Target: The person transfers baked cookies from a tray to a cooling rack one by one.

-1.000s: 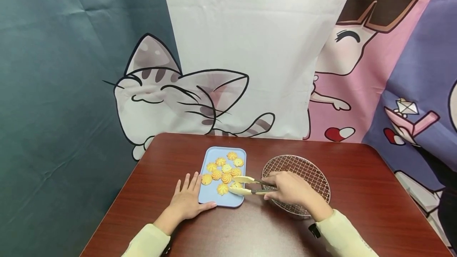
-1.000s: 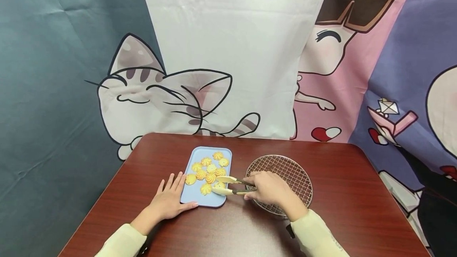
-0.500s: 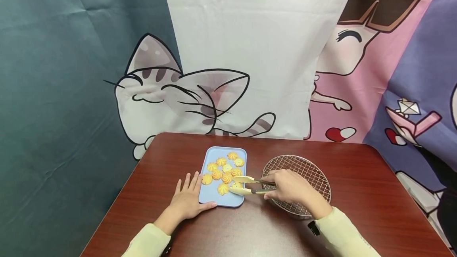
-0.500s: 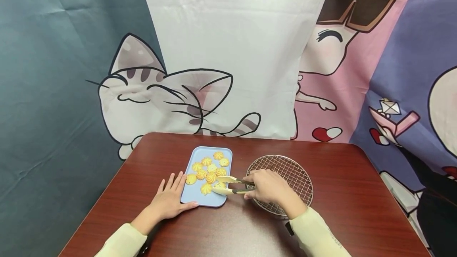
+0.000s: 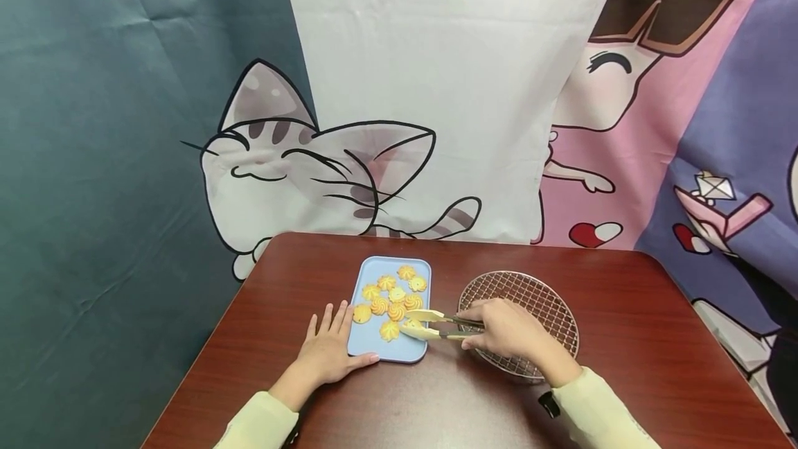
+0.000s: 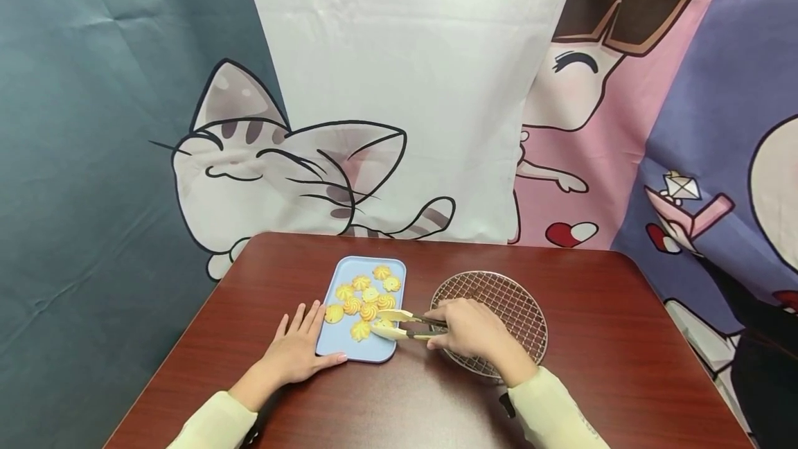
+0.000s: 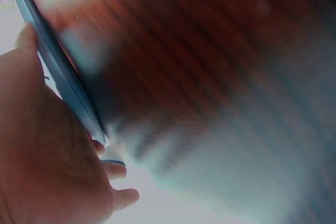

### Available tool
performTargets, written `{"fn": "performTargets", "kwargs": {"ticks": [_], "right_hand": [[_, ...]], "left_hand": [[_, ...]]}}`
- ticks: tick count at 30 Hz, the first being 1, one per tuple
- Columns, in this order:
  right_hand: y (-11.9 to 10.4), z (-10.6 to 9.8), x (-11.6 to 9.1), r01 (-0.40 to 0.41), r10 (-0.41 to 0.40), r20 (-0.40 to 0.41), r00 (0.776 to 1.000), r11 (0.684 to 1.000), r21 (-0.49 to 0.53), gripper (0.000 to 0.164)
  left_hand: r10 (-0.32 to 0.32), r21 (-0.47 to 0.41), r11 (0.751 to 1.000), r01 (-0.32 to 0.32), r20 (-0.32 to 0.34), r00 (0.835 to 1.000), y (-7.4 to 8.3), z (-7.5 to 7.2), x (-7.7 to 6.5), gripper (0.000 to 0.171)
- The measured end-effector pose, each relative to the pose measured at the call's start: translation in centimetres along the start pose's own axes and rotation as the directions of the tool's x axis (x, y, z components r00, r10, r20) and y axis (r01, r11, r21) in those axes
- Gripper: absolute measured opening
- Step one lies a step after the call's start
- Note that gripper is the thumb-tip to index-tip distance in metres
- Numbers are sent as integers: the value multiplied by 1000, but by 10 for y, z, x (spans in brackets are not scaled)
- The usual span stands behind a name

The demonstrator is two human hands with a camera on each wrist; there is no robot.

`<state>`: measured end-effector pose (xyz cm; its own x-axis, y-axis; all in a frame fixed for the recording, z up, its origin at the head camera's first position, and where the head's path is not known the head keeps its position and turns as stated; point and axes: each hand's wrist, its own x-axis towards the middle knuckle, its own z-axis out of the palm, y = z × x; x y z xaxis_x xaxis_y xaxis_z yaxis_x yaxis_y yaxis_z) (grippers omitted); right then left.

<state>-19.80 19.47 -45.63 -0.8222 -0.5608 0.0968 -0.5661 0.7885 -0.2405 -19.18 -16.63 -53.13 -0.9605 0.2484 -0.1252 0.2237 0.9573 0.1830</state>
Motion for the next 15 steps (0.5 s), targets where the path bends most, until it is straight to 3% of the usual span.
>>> {"fn": "performTargets", "kwargs": {"ticks": [15], "right_hand": [[-1,-10,2,-32,30,45,999,999,35,50]], "left_hand": [[-3,-13,1000,3,6,1000,1,-2,-1,119]]}}
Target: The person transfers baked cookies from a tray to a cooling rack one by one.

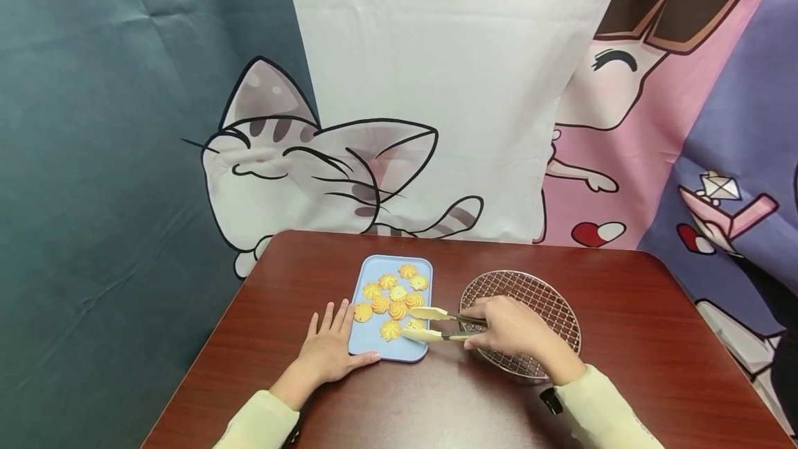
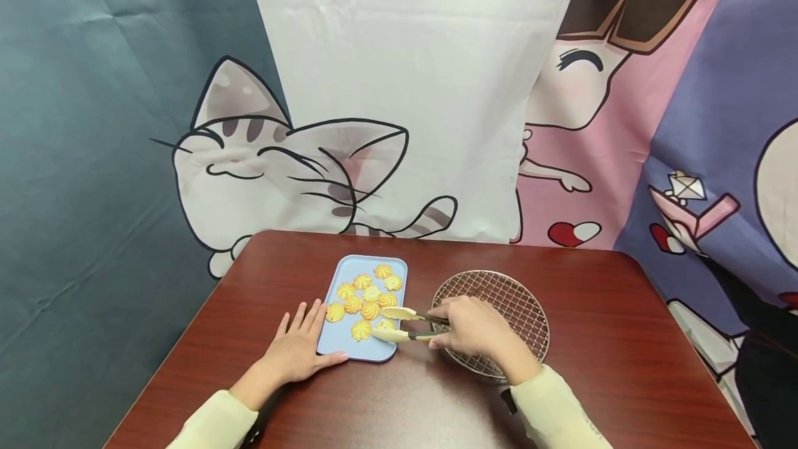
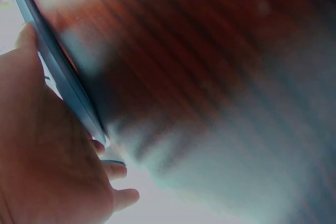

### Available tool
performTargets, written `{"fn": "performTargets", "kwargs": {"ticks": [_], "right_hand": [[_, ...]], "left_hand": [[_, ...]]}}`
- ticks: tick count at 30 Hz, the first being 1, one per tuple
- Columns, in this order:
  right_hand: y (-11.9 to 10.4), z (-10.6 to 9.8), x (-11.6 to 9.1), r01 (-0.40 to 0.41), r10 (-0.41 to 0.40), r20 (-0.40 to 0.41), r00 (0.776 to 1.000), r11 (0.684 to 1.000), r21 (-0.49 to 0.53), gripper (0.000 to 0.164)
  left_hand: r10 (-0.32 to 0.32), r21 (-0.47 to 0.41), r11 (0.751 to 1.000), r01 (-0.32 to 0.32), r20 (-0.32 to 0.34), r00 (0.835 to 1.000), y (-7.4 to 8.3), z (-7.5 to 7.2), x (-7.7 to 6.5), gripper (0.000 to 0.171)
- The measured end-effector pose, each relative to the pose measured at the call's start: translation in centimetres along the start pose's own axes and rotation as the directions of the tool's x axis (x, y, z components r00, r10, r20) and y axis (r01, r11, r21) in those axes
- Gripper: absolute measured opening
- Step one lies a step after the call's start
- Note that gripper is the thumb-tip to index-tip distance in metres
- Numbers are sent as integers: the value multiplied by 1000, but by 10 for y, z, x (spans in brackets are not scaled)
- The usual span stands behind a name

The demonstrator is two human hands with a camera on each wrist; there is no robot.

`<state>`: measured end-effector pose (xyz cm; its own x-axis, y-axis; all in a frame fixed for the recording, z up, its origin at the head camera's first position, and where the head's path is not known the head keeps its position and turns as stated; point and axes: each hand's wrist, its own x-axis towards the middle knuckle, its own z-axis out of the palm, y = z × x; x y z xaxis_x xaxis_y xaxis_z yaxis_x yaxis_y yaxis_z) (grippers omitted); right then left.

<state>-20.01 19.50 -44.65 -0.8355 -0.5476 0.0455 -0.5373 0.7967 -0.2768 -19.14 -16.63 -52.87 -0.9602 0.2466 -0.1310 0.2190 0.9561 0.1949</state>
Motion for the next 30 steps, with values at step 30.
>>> {"fn": "performTargets", "kwargs": {"ticks": [30], "right_hand": [[-9,-10,16,4,-2,85,996,1000,-29,45]], "left_hand": [[-4,-8,1000,4,12,1000,1,-2,-1,118]]}}
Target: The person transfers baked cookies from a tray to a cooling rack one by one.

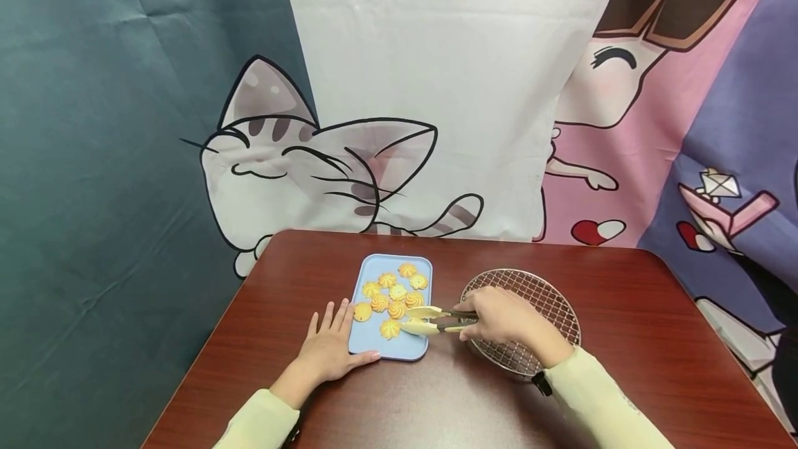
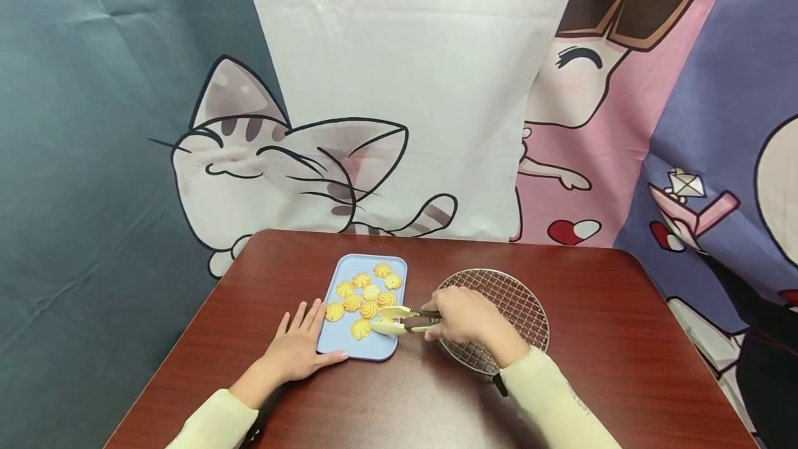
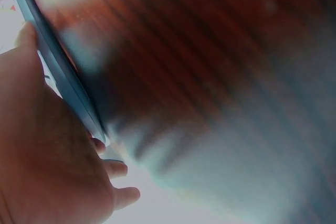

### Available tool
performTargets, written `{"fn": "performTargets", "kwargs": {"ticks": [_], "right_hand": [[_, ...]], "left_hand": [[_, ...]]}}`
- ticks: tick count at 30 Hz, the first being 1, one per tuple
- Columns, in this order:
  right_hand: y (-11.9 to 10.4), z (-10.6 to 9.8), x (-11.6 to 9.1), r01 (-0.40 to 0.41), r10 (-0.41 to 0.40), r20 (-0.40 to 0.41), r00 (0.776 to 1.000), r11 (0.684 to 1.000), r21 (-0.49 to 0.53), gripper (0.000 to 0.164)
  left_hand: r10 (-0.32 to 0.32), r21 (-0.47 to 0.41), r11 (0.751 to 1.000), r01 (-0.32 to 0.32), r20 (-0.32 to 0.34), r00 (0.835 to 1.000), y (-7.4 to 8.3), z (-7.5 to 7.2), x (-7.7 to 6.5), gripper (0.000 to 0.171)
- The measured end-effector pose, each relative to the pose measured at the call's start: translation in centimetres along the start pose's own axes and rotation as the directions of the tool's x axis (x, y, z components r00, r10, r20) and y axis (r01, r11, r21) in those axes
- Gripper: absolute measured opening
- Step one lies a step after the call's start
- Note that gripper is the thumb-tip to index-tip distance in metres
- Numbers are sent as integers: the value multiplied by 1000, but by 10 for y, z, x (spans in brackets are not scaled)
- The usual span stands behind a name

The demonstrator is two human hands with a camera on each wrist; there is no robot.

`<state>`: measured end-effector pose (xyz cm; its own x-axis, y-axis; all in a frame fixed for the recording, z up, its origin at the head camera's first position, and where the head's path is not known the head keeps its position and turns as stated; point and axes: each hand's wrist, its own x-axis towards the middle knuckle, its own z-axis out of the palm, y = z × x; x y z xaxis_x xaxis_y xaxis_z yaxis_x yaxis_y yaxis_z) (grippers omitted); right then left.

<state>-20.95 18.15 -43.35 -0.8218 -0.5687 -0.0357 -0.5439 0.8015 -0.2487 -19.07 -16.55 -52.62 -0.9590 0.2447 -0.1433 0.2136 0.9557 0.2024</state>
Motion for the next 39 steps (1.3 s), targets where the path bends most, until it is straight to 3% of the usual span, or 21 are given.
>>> {"fn": "performTargets", "kwargs": {"ticks": [21,29,32,39], "right_hand": [[5,3,-14,5,-7,-65,998,1000,-31,49],[3,-1,-16,-1,-1,-54,999,1000,-31,52],[-2,-4,-14,-8,6,-47,999,999,-48,48],[-25,-24,-1,-93,97,46,994,992,-86,18]], "left_hand": [[8,-5,1000,-8,-10,1000,-1,2,2,119],[2,3,1000,-2,-3,1000,-3,4,4,120],[1,2,1000,-1,-2,1000,-4,4,4,120],[4,-4,1000,-4,-9,1000,-3,4,3,119]]}}
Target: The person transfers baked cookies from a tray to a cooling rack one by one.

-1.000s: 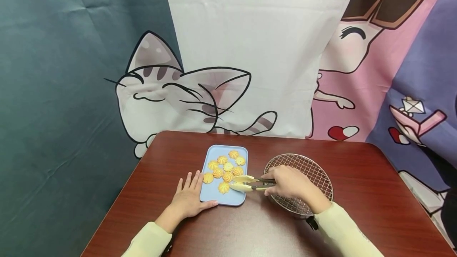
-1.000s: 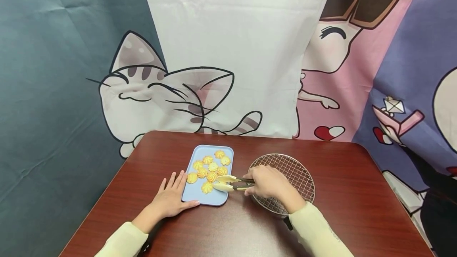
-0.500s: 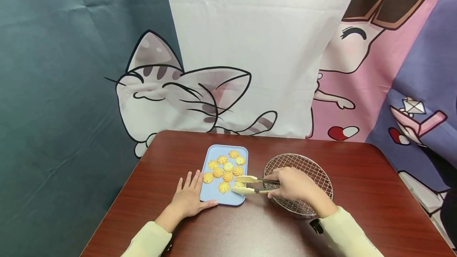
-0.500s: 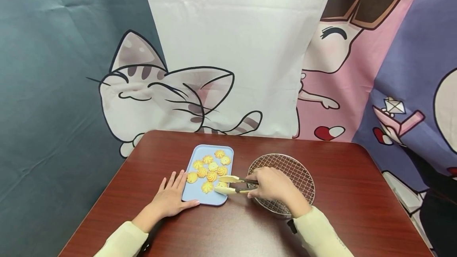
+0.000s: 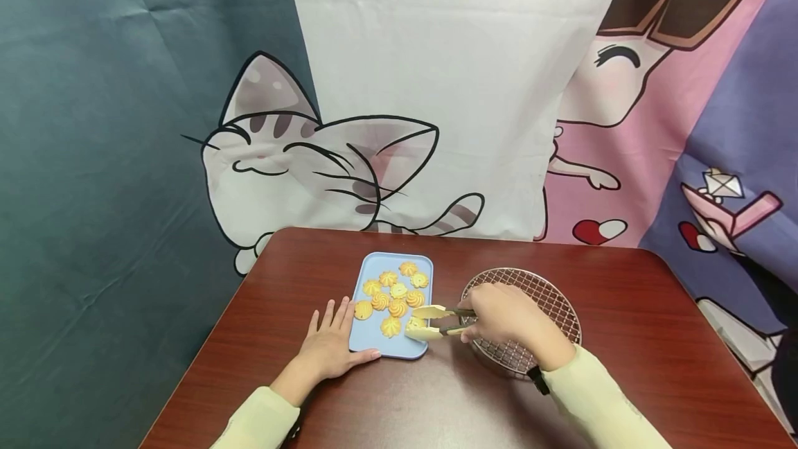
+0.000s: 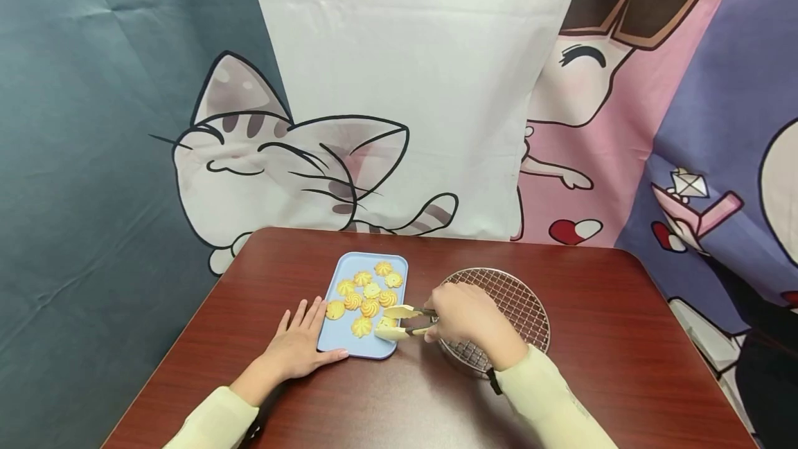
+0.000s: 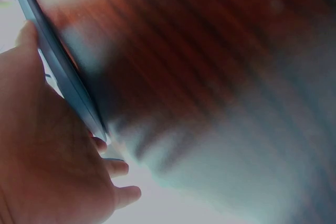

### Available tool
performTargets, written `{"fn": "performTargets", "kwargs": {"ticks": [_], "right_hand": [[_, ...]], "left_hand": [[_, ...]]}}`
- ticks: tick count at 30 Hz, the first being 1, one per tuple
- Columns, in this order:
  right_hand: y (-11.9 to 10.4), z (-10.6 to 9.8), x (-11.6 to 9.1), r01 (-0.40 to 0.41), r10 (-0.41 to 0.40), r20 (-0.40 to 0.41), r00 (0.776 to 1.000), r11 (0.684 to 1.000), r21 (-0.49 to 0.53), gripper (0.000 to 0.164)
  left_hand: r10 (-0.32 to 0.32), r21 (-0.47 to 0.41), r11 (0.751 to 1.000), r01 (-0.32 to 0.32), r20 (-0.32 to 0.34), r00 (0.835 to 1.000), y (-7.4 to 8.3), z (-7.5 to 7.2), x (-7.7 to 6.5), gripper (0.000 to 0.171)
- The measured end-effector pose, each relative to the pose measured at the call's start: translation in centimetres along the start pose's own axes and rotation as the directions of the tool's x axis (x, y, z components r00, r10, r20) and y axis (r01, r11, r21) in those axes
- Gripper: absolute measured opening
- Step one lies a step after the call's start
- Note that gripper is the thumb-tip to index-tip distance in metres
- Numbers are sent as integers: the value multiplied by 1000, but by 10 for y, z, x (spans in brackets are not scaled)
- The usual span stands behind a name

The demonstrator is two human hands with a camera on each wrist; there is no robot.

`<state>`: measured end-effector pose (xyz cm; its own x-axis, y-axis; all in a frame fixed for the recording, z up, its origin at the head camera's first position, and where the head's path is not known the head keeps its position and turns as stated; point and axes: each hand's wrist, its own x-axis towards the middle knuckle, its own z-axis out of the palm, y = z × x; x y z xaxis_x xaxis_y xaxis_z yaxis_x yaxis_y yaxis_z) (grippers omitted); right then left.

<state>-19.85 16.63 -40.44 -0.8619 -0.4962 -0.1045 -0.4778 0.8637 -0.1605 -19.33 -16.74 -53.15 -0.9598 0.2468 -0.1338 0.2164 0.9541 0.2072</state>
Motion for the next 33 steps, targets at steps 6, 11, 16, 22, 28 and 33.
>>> {"fn": "performTargets", "kwargs": {"ticks": [6,11,16,22,28,33], "right_hand": [[-12,-17,8,-35,38,51,998,998,-50,24],[-8,-18,8,-53,55,82,995,998,-23,20],[0,-11,5,-28,27,61,998,999,16,20],[7,2,0,44,-44,-6,999,999,6,39],[13,12,-4,81,-81,-83,993,997,-2,45],[17,16,-11,76,-73,-131,989,997,19,48]], "left_hand": [[-1,3,1000,1,1,1000,1,0,0,119],[3,0,1000,-3,4,1000,2,0,0,120],[-5,8,1000,5,2,1000,1,-1,1,120],[-6,2,1000,5,4,1000,0,-1,1,121],[-7,-6,1000,7,7,1000,0,-1,1,120],[-9,-2,1000,9,8,1000,0,-1,1,120]]}}
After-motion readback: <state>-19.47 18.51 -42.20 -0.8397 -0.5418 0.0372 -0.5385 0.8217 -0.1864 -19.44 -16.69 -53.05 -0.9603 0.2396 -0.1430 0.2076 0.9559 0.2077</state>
